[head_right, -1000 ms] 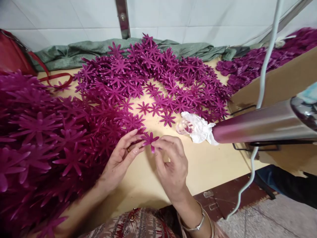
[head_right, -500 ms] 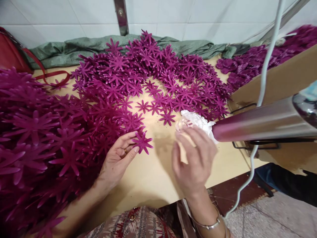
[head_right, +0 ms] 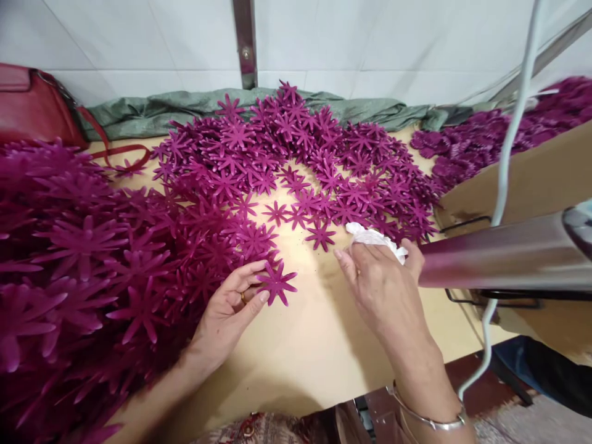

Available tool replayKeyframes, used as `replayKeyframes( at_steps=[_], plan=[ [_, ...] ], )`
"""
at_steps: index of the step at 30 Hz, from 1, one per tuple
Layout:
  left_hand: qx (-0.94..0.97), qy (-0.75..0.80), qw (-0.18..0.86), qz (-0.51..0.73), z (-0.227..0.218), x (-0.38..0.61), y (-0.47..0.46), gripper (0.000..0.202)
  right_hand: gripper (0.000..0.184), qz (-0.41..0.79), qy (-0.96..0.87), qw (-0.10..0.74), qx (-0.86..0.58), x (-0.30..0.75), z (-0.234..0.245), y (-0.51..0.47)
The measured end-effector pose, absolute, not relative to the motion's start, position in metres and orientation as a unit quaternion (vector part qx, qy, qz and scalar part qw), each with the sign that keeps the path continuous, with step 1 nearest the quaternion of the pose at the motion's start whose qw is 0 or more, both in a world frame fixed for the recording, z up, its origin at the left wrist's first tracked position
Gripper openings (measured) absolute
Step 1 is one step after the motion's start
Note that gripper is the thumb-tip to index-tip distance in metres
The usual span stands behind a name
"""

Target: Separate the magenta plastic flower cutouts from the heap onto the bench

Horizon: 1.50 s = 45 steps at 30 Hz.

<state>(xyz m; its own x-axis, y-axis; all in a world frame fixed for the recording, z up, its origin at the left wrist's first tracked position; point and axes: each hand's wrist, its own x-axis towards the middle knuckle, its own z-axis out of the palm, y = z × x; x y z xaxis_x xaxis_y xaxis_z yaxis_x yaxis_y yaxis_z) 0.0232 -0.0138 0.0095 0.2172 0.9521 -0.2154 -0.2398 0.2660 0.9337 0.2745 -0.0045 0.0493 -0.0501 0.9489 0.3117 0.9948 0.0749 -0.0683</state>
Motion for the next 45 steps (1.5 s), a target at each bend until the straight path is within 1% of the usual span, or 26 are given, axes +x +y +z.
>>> replayKeyframes(
  at_steps=[1,3,5,7,10,11,12,13,14,16,18,21,25,26,30,32,33,35,36,37,38,40,43,45],
  plan=[
    [0.408,0.433,0.667,0.449,0.009,0.023,-0.014,0.041,0.063,-0.065,-0.724,0.135,-0.674,0.278,0.049,-0.003],
    [0.403,0.431,0.669,0.452,0.009,0.024,-0.013,0.040,0.058,-0.024,-0.725,0.145,-0.672,0.283,0.053,-0.001],
    [0.398,0.433,0.671,0.452,0.009,0.024,-0.013,0.040,0.051,-0.005,-0.722,0.182,-0.667,0.285,0.060,-0.002],
    [0.396,0.434,0.673,0.450,0.009,0.024,-0.013,0.040,0.043,-0.040,-0.710,0.239,-0.661,0.282,0.070,-0.007],
    [0.404,0.432,0.670,0.449,0.009,0.023,-0.013,0.041,0.024,-0.129,-0.691,0.335,-0.627,0.263,0.080,-0.022],
    [0.406,0.433,0.668,0.449,0.009,0.023,-0.014,0.041,0.022,-0.124,-0.702,0.354,-0.605,0.254,0.079,-0.027],
    [0.407,0.434,0.667,0.448,0.009,0.023,-0.014,0.041,0.027,-0.115,-0.728,0.371,-0.565,0.244,0.077,-0.032],
    [0.407,0.433,0.669,0.445,0.009,0.022,-0.014,0.042,0.034,-0.092,-0.766,0.368,-0.519,0.233,0.072,-0.037],
    [0.406,0.431,0.673,0.444,0.010,0.022,-0.014,0.042,0.041,-0.059,-0.806,0.346,-0.477,0.223,0.067,-0.041],
    [0.405,0.426,0.676,0.445,0.012,0.022,-0.014,0.042,0.050,-0.008,-0.863,0.260,-0.434,0.206,0.054,-0.047],
    [0.407,0.422,0.676,0.447,0.014,0.021,-0.014,0.041,0.052,0.002,-0.872,0.235,-0.429,0.198,0.045,-0.050],
    [0.411,0.422,0.676,0.443,0.015,0.021,-0.014,0.039,0.051,-0.007,-0.854,0.274,-0.442,0.199,0.040,-0.056],
    [0.415,0.441,0.664,0.438,0.014,0.021,-0.015,0.039,0.050,-0.006,-0.865,0.258,-0.430,0.208,0.036,-0.064],
    [0.418,0.446,0.660,0.437,0.013,0.021,-0.015,0.039,0.049,-0.008,-0.861,0.267,-0.432,0.210,0.035,-0.065],
    [0.436,0.449,0.646,0.437,0.012,0.022,-0.016,0.038,0.053,-0.011,-0.771,0.379,-0.512,0.210,0.030,-0.065],
    [0.441,0.435,0.651,0.438,0.013,0.022,-0.016,0.038,0.053,0.041,-0.709,0.410,-0.572,0.204,0.030,-0.061],
    [0.443,0.425,0.656,0.438,0.013,0.022,-0.016,0.037,0.049,0.088,-0.679,0.419,-0.596,0.200,0.030,-0.058],
    [0.449,0.409,0.664,0.436,0.014,0.023,-0.016,0.035,0.031,0.184,-0.635,0.437,-0.610,0.192,0.030,-0.052],
    [0.452,0.404,0.665,0.437,0.014,0.022,-0.016,0.036,0.022,0.212,-0.622,0.451,-0.604,0.189,0.030,-0.049],
    [0.451,0.400,0.665,0.441,0.014,0.022,-0.016,0.037,0.015,0.215,-0.617,0.470,-0.594,0.187,0.031,-0.047],
    [0.447,0.396,0.665,0.449,0.014,0.022,-0.016,0.038,0.015,0.192,-0.621,0.490,-0.581,0.186,0.032,-0.045],
    [0.427,0.389,0.671,0.465,0.014,0.020,-0.016,0.039,0.025,0.100,-0.647,0.509,-0.558,0.186,0.034,-0.044],
    [0.403,0.368,0.699,0.462,0.014,0.018,-0.016,0.035,0.039,-0.023,-0.709,0.469,-0.527,0.189,0.034,-0.043],
    [0.394,0.367,0.708,0.457,0.014,0.018,-0.015,0.035,0.040,-0.051,-0.744,0.435,-0.505,0.190,0.032,-0.042]
  ],
)
